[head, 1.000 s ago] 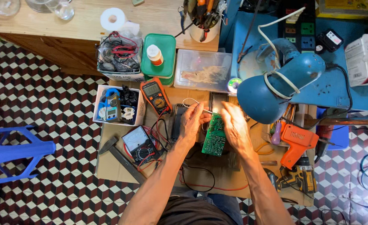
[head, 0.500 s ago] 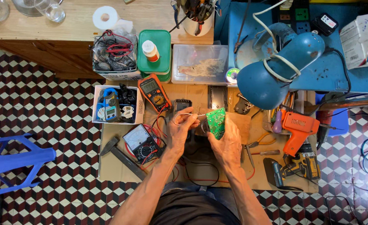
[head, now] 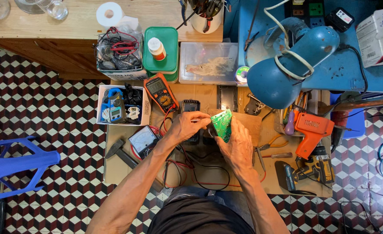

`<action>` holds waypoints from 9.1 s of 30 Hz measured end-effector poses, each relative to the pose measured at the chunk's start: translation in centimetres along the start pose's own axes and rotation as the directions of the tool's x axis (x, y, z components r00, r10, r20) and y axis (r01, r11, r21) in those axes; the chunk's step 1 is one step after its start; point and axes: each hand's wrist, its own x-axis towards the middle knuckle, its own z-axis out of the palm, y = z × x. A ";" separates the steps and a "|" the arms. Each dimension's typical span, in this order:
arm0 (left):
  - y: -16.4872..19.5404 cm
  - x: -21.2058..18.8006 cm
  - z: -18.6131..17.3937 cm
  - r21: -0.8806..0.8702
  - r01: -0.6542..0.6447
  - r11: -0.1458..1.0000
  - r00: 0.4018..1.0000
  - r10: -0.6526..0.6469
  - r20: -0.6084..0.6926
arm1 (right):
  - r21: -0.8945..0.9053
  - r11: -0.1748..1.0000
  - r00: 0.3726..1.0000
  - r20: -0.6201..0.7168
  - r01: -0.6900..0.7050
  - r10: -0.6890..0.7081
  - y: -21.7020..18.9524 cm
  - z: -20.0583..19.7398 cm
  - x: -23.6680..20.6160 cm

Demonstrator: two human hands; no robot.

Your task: The person works on a green circuit board at a cluttered workbench. They use a heat gun to apply heat to the board, then test it with a multimeter. The person also uses a soldering iron and pliers to adjust components on the board.

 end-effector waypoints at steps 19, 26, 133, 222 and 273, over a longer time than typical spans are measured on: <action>2.4 2.2 2.0 -0.077 0.409 0.909 0.912 -0.408 0.029 | 0.444 0.710 0.684 -0.254 -0.546 0.684 14.8 -7.0 -3.8; 2.4 2.8 2.7 -0.024 0.402 0.915 0.915 -0.402 0.026 | 0.143 0.643 0.579 -0.322 -0.752 0.749 31.0 -4.9 -0.8; -0.3 3.7 2.2 -0.286 0.208 0.935 0.976 -0.219 -0.007 | 0.549 0.738 0.919 0.202 -0.392 0.338 7.4 -2.7 -2.6; 4.0 -0.3 1.9 -0.237 0.570 0.787 0.817 -0.573 0.064 | 0.178 0.840 0.726 -0.434 -0.512 0.534 16.2 -6.4 -12.4; 14.1 -3.0 3.1 -0.201 0.146 0.969 0.987 -0.157 -0.039 | 0.921 0.234 0.948 0.317 -0.313 0.020 4.8 -8.0 0.7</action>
